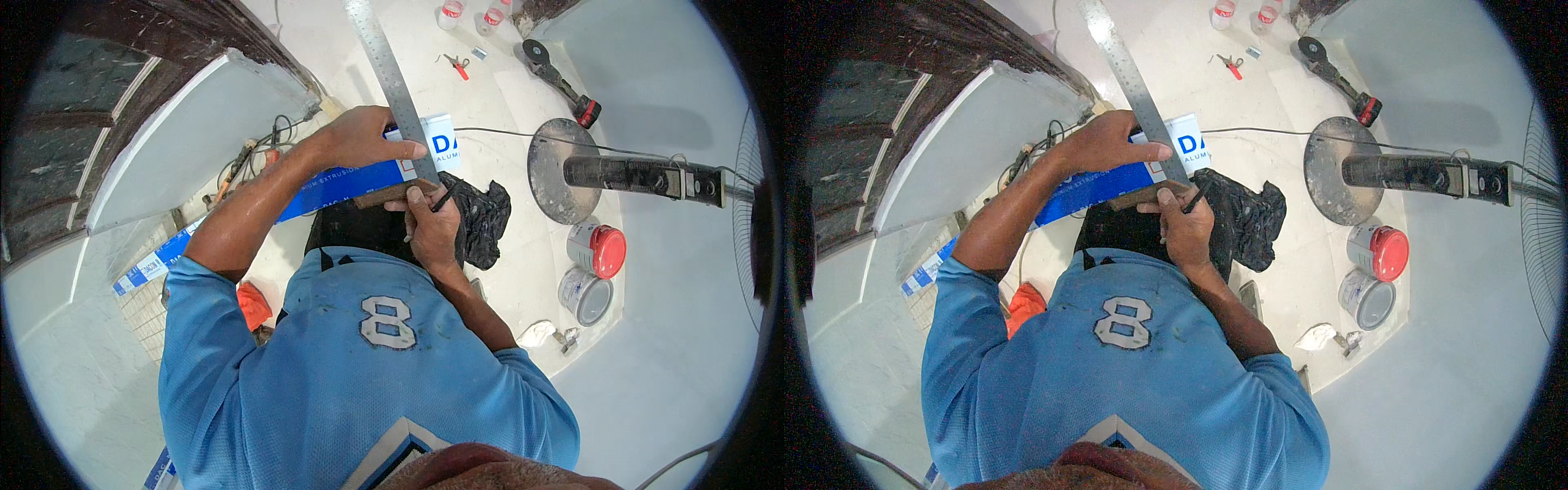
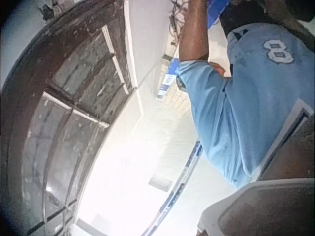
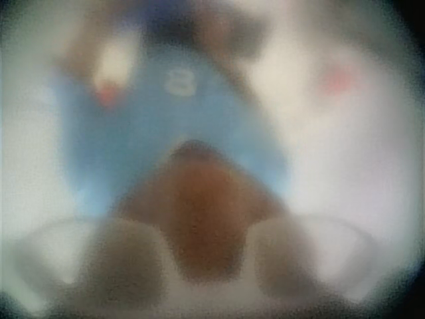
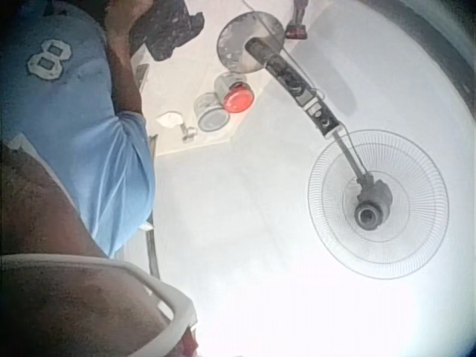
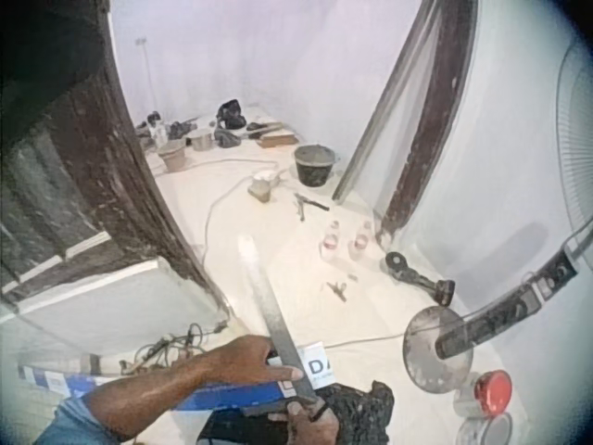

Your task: The person measures and marks a long aluminum profile using a ruler and marker, then cuts it with an angle grinder. The person then fits the cut piece into a window frame opening.

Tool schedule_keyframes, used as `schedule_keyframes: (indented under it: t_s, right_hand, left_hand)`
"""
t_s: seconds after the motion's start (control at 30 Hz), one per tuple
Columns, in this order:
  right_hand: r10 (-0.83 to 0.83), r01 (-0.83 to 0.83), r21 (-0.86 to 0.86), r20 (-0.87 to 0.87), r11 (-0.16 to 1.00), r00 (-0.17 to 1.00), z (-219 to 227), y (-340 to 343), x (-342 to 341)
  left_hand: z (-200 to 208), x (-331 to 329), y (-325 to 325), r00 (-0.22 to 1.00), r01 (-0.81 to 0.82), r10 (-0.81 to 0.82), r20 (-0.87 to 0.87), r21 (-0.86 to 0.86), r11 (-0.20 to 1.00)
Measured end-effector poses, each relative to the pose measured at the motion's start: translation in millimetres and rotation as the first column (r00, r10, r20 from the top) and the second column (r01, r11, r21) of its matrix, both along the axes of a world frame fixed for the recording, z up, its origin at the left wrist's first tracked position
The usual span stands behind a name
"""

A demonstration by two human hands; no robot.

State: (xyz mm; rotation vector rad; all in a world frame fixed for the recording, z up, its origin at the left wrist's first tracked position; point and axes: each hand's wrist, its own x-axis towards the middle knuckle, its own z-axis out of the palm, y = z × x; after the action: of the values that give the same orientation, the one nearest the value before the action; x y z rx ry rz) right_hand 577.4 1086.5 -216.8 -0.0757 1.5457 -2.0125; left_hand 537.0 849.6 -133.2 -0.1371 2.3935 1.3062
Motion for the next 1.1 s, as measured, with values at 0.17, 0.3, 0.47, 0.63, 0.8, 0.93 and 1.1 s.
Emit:
schedule_keyframes:
  t_s: [0.17, 0.3, 0.47, 0.63, 0.8, 0.93, 1.1]
  right_hand:
    - [-0.016, 0.016, -0.036, 0.001, 0.999, 1.000, 5, -1, 1]
    - [-0.029, 0.029, -0.045, 0.013, 0.999, 0.999, 0, 1, 2]
    - [0.000, 0.000, -0.029, -0.001, 1.000, 1.000, 8, 3, 0]
    - [-0.026, 0.027, -0.054, 0.001, 0.998, 1.000, 1, 5, 0]
    - [-0.064, 0.063, -0.080, -0.004, 0.995, 0.998, 4, 2, 1]
    - [-0.048, 0.047, -0.059, -0.015, 0.997, 0.999, 2, 5, 0]
    - [-0.037, 0.036, -0.076, -0.015, 0.996, 0.999, 2, 3, -2]
  left_hand:
    - [-8, 3, 1, 0.999, -0.013, 0.012, -0.037, -0.027, 1.000]
    - [9, 1, 6, 1.000, -0.020, 0.020, -0.013, -0.037, 0.999]
    - [-5, 5, 4, 0.997, -0.048, 0.048, -0.063, 0.002, 0.999]
    - [5, -2, 7, 0.999, -0.020, 0.017, -0.036, -0.084, 0.996]
    - [1, -2, 7, 0.999, -0.014, 0.011, -0.046, -0.076, 0.997]
    - [1, -6, 5, 1.000, 0.008, -0.010, -0.017, -0.096, 0.995]
    - [-16, -2, 4, 0.999, -0.019, 0.012, -0.050, -0.133, 0.991]
